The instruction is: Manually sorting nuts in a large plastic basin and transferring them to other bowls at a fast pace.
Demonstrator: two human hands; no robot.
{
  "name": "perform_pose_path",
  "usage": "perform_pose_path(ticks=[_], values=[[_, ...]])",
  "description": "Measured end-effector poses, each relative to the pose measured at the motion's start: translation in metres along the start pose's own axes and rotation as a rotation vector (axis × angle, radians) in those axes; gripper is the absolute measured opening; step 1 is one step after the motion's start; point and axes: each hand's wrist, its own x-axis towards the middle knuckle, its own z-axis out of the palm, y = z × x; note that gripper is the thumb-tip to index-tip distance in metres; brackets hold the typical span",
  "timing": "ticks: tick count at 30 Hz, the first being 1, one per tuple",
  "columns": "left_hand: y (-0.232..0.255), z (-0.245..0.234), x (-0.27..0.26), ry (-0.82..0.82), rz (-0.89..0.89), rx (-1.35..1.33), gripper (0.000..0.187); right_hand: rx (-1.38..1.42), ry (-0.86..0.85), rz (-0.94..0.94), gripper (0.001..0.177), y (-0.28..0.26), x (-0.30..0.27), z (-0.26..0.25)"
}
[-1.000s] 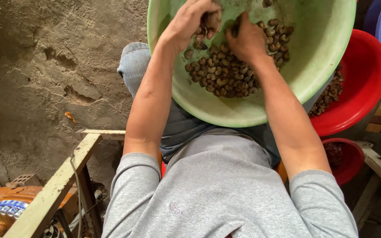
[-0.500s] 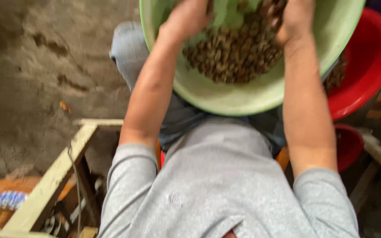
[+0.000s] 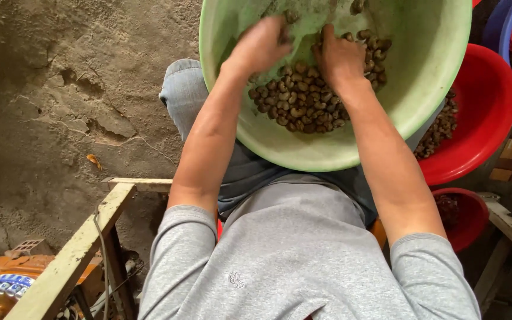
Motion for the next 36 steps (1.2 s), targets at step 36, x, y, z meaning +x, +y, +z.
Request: perform_pose_path(ticks=[36], values=[[0.019, -0.005, -0.009, 0.335, 0.084, -0.253, 0.054, 2.076, -0.266, 0.848, 0.046, -0.041, -0.006, -0.024]])
